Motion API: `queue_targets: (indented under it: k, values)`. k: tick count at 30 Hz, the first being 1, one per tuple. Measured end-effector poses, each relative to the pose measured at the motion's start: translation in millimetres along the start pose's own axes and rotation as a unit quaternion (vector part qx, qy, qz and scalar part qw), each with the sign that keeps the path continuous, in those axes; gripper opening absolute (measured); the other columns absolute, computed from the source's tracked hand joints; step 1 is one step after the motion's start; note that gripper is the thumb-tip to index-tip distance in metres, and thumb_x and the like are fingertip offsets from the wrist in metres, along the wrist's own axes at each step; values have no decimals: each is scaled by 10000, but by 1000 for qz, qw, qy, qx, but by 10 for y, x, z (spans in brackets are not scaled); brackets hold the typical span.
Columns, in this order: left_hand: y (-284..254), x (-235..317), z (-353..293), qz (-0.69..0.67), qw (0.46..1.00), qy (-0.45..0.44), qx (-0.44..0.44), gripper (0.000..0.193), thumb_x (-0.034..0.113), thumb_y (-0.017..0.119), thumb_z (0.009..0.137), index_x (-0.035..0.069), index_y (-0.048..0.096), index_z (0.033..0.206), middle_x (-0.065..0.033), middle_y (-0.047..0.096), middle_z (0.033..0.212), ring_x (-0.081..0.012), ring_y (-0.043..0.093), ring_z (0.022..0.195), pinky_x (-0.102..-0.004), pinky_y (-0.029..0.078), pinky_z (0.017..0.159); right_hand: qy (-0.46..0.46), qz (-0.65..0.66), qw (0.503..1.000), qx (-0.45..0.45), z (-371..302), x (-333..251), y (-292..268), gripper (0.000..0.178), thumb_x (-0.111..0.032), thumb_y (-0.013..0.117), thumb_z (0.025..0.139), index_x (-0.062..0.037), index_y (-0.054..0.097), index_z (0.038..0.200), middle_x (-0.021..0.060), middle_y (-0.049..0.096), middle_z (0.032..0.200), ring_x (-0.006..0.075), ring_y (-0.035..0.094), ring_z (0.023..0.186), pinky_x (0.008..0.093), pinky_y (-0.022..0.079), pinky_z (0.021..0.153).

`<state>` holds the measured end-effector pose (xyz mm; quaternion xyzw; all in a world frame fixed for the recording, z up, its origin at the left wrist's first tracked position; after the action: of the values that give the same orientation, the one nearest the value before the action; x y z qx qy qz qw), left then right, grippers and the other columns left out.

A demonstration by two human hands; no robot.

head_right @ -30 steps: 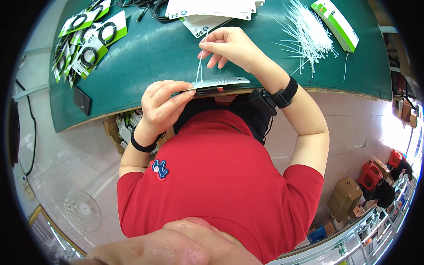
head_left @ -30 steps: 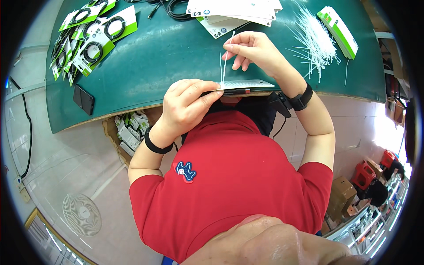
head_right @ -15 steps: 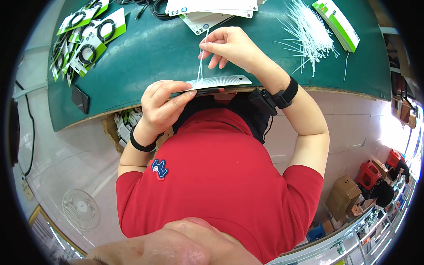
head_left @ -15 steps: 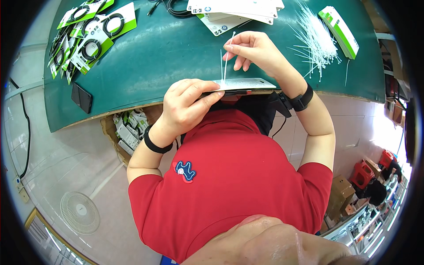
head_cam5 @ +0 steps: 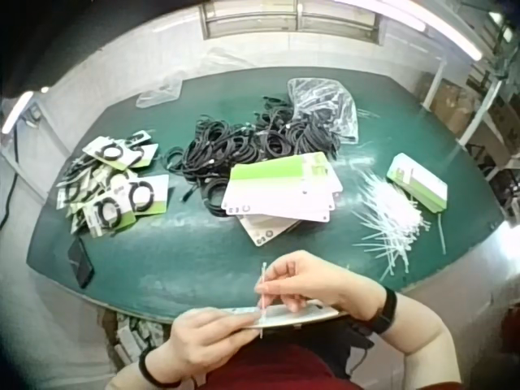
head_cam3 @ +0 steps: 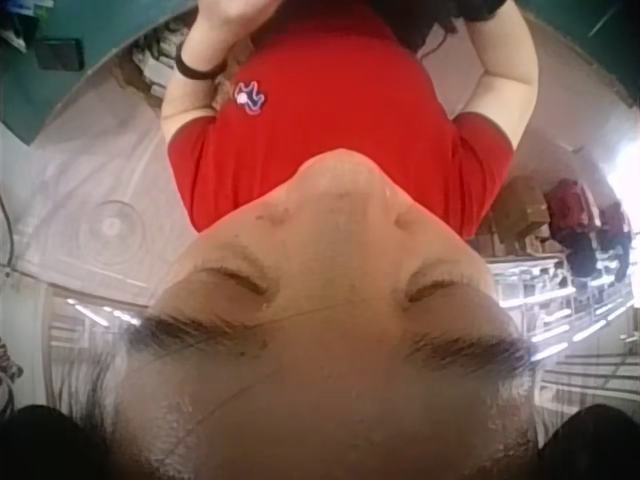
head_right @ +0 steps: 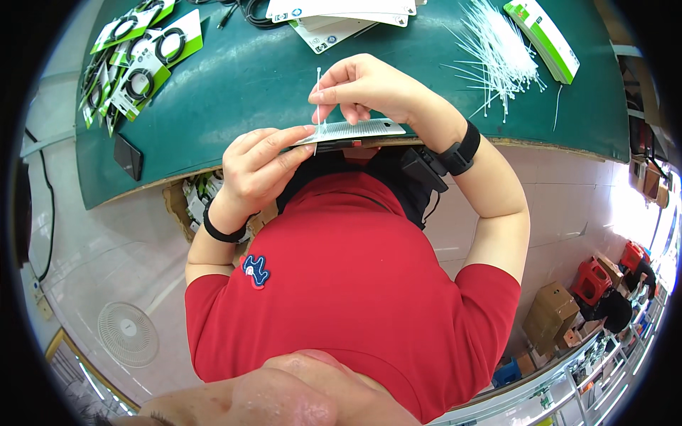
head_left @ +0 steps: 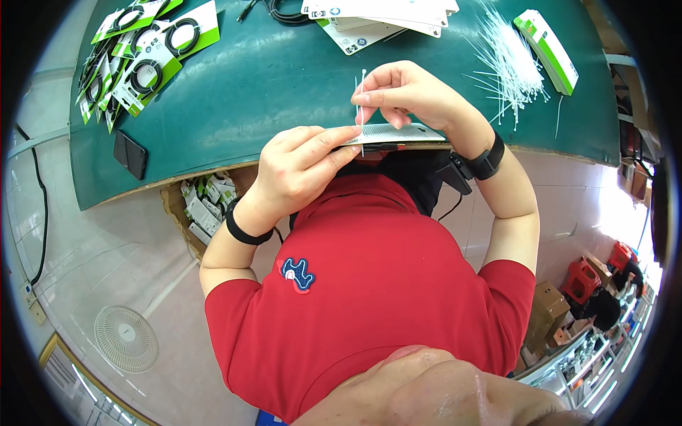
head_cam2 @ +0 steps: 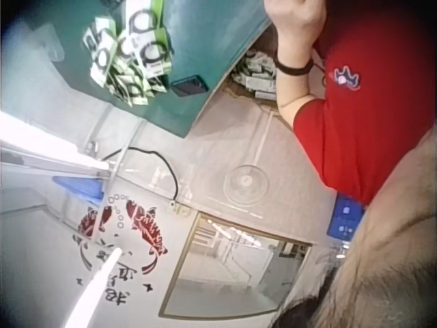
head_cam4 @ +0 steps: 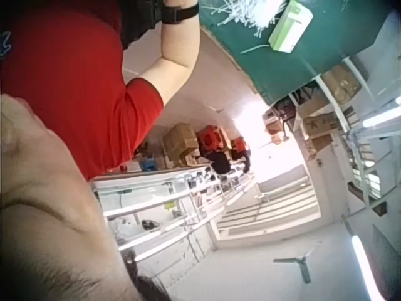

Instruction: Package USB cables into small retail boxes and attach plastic hang tags.

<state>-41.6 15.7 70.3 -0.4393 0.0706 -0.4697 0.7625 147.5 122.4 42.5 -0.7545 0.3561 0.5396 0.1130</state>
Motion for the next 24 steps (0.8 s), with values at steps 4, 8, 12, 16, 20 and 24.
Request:
queue_targets:
  k: [4,8,12,16,20,24]
  values:
    - [-40,-7,95,-4,999,20,-43,181,12,731,678,48,680,848,-76,702,1011,-203,646,728,-286,517,605,2,19,1000,-14,54,36,-33,233,-206,684,879,14,640,940,88,708,808,27,481,471,164,338,406]
    - [9,-111,111,-32,999,34,-27,180,19,737,697,42,664,860,-74,706,980,-216,648,738,-292,518,611,20,25,999,-14,108,168,-15,237,-220,691,875,6,640,928,85,707,806,27,460,465,164,331,410]
    - [36,-148,104,-66,997,41,-12,178,22,730,691,45,668,856,-51,693,960,-210,640,752,-312,531,620,15,-28,999,-12,43,90,11,313,-274,648,912,8,639,1045,79,708,851,39,511,512,168,384,456]
    - [37,-177,123,-73,997,30,-8,173,18,746,708,37,656,854,-73,708,938,-237,647,748,-307,526,633,-245,-187,941,135,-180,-193,-146,256,-226,552,966,-34,655,1101,55,686,995,61,579,734,204,448,598]
    - [53,-209,120,-70,997,29,3,173,14,745,704,35,659,853,-78,705,932,-247,647,749,-315,532,637,-361,-374,852,55,-527,-378,226,176,-124,735,788,-70,695,951,64,616,909,188,609,790,301,504,689]
    - [64,-230,101,-56,998,39,15,192,33,731,682,39,666,862,-57,694,947,-224,641,756,-319,533,633,-484,-519,693,131,-458,-234,425,174,-71,748,718,-47,655,863,81,575,829,261,581,712,343,479,597]
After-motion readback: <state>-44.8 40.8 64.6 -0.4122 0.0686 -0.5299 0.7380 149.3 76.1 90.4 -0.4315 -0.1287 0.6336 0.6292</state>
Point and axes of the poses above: each hand's wrist, its own z-axis towards the middle knuckle, its own y-axis out of the palm, x = y × z, the point moved 2 cm from there along z, towards the middle knuckle
